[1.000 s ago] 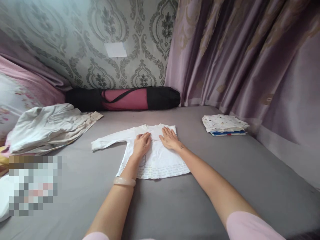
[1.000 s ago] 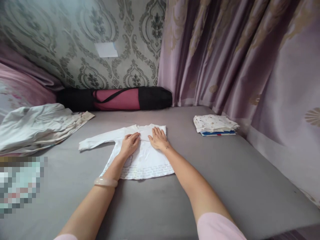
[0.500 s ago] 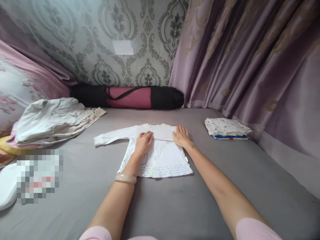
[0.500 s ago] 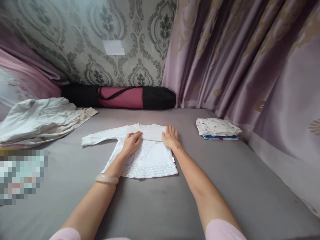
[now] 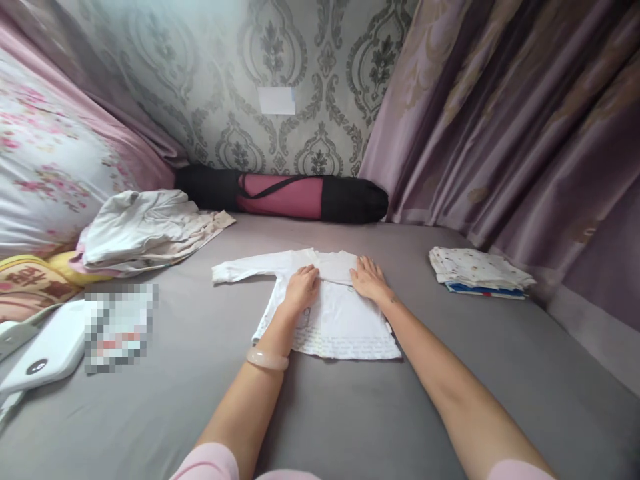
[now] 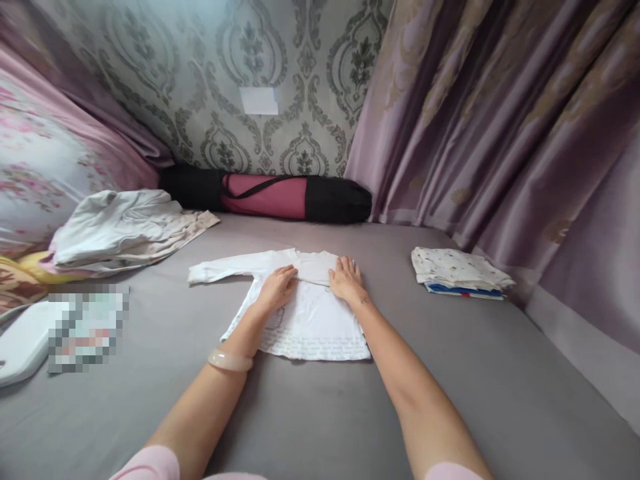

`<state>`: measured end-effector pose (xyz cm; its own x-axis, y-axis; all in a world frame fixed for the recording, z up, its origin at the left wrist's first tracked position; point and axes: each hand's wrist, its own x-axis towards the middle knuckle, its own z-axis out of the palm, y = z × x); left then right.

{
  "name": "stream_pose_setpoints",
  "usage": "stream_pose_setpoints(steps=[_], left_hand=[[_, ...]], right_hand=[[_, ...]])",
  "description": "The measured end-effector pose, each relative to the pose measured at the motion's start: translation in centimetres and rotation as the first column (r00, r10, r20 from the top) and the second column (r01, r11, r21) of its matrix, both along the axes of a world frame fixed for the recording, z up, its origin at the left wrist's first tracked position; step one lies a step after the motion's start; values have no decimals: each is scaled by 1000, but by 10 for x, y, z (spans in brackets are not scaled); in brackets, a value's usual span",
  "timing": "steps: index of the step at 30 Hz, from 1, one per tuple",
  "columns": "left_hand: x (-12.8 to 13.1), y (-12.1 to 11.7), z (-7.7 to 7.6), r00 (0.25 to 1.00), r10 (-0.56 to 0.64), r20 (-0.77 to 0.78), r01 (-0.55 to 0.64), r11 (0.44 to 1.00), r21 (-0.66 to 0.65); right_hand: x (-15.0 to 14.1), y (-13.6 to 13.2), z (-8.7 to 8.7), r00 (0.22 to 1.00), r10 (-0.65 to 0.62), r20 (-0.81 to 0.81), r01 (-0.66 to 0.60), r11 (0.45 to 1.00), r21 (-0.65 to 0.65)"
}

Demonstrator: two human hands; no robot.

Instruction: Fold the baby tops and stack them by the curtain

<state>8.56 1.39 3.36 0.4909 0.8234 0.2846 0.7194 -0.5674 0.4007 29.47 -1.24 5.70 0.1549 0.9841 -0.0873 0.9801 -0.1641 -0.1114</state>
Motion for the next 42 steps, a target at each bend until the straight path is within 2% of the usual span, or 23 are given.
stream_pose_setpoints(steps=[2, 4, 8, 11, 13, 15, 18, 22, 24, 26, 29, 32, 35, 38, 42], left_hand=[[-2, 0, 4, 1000, 7, 24, -6, 999, -33], [-5, 0, 10, 997, 40, 67, -34, 996, -79], [-20, 3, 28, 967, 199, 162, -159, 960, -229], [-44, 7, 44, 921, 331, 204, -256, 911, -324], [-65, 11, 52, 884, 400, 241, -303, 884, -355], [-88, 14, 55, 834, 479, 276, -369, 854, -368], [-122, 19, 52, 719, 635, 281, -519, 761, -390], [-153, 22, 39, 546, 820, 172, -725, 566, -393], [-158, 22, 33, 495, 861, 118, -798, 504, -332], [-158, 22, 29, 458, 885, 87, -836, 462, -296], [-153, 19, 27, 406, 912, 57, -851, 400, -342], [-148, 17, 29, 361, 932, 24, -864, 344, -368], [-147, 17, 31, 341, 940, 1, -875, 318, -364], [-149, 19, 29, 339, 941, -8, -879, 314, -360], [-151, 24, 22, 321, 947, 10, -892, 306, -333]], right_hand=[[-17, -1, 5, 994, 103, -38, -101, 994, 51], [-35, -3, 4, 979, 182, -94, -178, 983, 47], [-55, -4, 2, 980, 161, -114, -166, 986, -32], [-58, -1, 10, 981, 153, -117, -162, 984, -73], [-61, 1, 17, 975, 205, -89, -203, 979, 25], [-66, 3, 19, 959, 279, -41, -268, 949, 168], [-75, 6, 15, 945, 328, -18, -315, 921, 231], [-77, 13, 6, 958, 281, -62, -260, 937, 233], [-75, 15, 4, 974, 196, -113, -159, 949, 274], [-73, 15, 4, 981, 125, -150, -66, 935, 350], [-72, 11, 5, 975, 176, -136, -113, 918, 379], [-73, 10, 7, 969, 222, -106, -169, 914, 369], [-78, 15, 6, 966, 244, -90, -198, 914, 354], [-84, 21, -1, 942, 317, -106, -296, 939, 178], [-86, 27, -4, 929, 325, -175, -332, 943, -7]])
